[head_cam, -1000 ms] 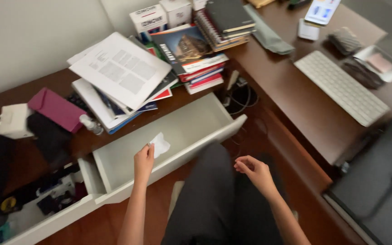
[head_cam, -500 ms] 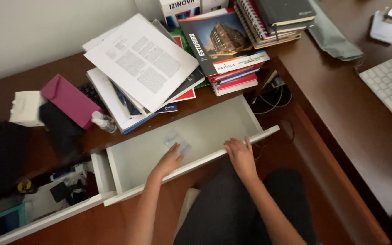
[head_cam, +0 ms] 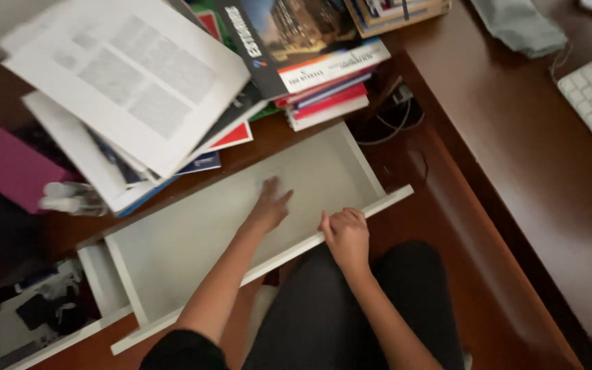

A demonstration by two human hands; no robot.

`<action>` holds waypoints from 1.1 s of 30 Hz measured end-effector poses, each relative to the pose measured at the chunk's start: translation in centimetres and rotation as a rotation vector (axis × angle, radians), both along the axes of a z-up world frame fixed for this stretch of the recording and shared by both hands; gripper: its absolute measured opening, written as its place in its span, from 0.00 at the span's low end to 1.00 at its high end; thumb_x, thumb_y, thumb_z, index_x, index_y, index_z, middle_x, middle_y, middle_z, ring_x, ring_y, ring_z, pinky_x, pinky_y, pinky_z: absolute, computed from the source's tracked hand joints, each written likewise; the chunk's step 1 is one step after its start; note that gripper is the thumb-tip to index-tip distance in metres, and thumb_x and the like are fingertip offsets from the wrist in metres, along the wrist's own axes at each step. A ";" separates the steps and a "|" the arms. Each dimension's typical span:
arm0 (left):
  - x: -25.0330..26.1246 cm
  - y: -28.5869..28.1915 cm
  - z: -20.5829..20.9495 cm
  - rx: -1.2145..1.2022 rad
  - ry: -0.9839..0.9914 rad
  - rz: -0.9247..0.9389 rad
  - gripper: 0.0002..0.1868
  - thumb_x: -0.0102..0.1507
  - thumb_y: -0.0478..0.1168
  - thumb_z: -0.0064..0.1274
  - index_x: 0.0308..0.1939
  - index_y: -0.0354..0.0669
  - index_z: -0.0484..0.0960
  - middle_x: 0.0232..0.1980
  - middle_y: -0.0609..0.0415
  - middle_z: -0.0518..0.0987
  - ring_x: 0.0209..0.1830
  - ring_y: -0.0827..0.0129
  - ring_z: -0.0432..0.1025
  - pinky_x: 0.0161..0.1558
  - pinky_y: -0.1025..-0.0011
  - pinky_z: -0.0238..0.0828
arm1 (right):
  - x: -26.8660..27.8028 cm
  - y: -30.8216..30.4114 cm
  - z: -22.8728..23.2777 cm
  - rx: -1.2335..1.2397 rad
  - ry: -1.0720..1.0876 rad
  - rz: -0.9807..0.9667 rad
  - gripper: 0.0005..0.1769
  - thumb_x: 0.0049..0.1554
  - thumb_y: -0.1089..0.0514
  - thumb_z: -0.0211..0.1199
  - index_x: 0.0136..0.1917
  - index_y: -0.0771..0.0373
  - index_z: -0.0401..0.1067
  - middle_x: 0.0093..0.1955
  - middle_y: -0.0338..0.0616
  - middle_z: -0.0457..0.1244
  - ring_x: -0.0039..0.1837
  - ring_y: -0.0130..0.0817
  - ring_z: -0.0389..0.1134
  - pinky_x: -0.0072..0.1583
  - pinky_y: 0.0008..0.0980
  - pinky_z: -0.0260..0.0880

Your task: Organizing a desk drawer by removing items, sorting through papers and folders, and wiping the drawer clean.

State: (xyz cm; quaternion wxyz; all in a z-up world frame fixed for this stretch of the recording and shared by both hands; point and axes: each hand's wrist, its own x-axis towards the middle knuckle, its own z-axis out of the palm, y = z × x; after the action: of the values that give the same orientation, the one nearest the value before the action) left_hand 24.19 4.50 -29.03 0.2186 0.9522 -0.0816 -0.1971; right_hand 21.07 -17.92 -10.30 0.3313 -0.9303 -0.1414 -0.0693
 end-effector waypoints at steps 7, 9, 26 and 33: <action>4.8 -7.6 -5.1 -0.426 -0.016 -0.182 0.31 0.72 0.36 0.40 0.80 0.39 0.56 0.80 0.33 0.57 0.82 0.42 0.48 0.81 0.51 0.39 | 0.4 -0.5 -1.4 -0.009 -0.039 0.009 0.20 0.62 0.60 0.65 0.27 0.60 0.76 0.27 0.40 0.68 0.38 0.35 0.72 0.61 0.37 0.70; 3.9 -8.7 6.4 -0.381 0.070 -0.380 0.35 0.69 0.27 0.39 0.81 0.41 0.52 0.80 0.37 0.57 0.83 0.45 0.47 0.80 0.53 0.39 | 0.4 -0.8 -2.9 0.007 -0.053 -0.010 0.22 0.62 0.58 0.66 0.26 0.60 0.76 0.27 0.39 0.68 0.37 0.34 0.72 0.61 0.37 0.70; 12.1 -10.4 -5.9 0.021 -0.035 -0.025 0.38 0.72 0.35 0.43 0.84 0.48 0.44 0.86 0.48 0.42 0.85 0.58 0.40 0.82 0.60 0.38 | 0.7 -0.1 -1.1 0.028 -0.053 -0.005 0.23 0.62 0.65 0.61 0.25 0.59 0.75 0.26 0.41 0.67 0.37 0.36 0.71 0.60 0.39 0.70; 10.7 -8.0 -0.6 -0.026 -0.019 -0.188 0.34 0.75 0.47 0.38 0.84 0.49 0.46 0.86 0.52 0.43 0.86 0.56 0.37 0.82 0.52 0.31 | 0.8 0.1 -1.6 0.017 -0.032 -0.010 0.24 0.64 0.64 0.60 0.25 0.57 0.76 0.27 0.41 0.68 0.37 0.35 0.71 0.61 0.38 0.68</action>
State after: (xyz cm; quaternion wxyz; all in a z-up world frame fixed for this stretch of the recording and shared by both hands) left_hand 34.88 -3.49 -29.68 0.2108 0.9393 -0.1752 -0.2064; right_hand 21.87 -17.86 -11.92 0.3364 -0.9269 -0.1417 -0.0870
